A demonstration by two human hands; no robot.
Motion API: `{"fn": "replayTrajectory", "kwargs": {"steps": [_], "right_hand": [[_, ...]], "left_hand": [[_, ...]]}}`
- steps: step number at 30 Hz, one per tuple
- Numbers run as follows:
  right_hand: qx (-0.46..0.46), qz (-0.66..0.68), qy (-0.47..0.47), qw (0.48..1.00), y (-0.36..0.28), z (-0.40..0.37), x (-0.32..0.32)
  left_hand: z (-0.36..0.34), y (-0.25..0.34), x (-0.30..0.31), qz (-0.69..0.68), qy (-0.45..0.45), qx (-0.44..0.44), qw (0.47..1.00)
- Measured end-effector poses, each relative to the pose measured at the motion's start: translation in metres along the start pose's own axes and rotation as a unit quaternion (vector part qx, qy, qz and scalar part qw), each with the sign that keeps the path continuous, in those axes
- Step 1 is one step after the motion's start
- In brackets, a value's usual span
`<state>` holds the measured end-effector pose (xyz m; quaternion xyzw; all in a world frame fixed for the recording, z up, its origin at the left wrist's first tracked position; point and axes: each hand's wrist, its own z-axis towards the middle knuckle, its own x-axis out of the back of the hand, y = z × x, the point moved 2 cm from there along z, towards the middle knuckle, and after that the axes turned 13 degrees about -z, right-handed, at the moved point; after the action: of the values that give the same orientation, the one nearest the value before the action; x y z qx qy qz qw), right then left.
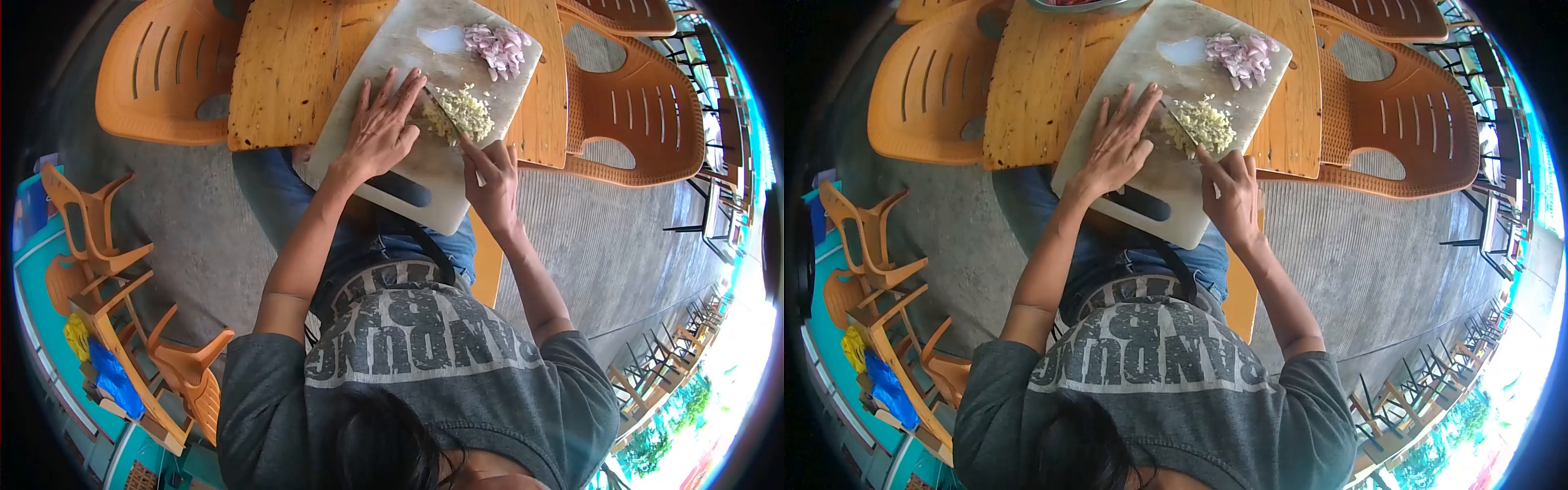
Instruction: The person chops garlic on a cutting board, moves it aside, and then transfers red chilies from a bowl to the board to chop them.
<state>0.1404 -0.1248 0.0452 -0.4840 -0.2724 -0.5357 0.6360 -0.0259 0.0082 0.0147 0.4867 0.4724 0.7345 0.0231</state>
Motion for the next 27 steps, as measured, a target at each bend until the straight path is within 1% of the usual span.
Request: {"fn": "replayTrajectory", "kwargs": {"steps": [3, 7, 12, 15, 16, 19, 22, 27], "right_hand": [[0.001, -0.003, 0.007, 1.000, 0.000, -0.001, 0.008], [-0.011, 0.009, 0.014, 1.000, 0.002, -0.004, -0.002], [0.018, 0.002, 0.009, 1.000, 0.004, -0.006, -0.004], [0.015, 0.000, 0.001, 1.000, -0.007, -0.006, 0.002], [0.028, 0.007, 0.014, 0.999, -0.003, -0.007, -0.009], [0.024, -0.013, 0.024, 0.999, -0.005, -0.004, 0.003], [0.017, 0.005, 0.014, 1.000, -0.004, -0.011, -0.003], [0.026, 0.004, 0.018, 0.999, -0.008, -0.012, -0.002]], "left_hand": [[0.000, -0.002, -0.002, 0.001, 0.002, -0.006, 1.000], [0.002, -0.005, 0.000, 0.005, -0.008, -0.003, 1.000], [0.002, -0.004, 0.001, -0.005, 0.000, -0.016, 1.000], [0.000, -0.006, 0.003, -0.013, 0.006, -0.015, 1.000], [0.000, -0.004, 0.003, -0.021, 0.006, -0.017, 1.000], [-0.001, -0.004, 0.004, -0.017, -0.003, -0.022, 1.000], [0.000, -0.004, 0.005, -0.038, -0.007, -0.014, 0.999], [-0.002, -0.007, 0.007, -0.034, -0.017, -0.017, 0.999]]}}
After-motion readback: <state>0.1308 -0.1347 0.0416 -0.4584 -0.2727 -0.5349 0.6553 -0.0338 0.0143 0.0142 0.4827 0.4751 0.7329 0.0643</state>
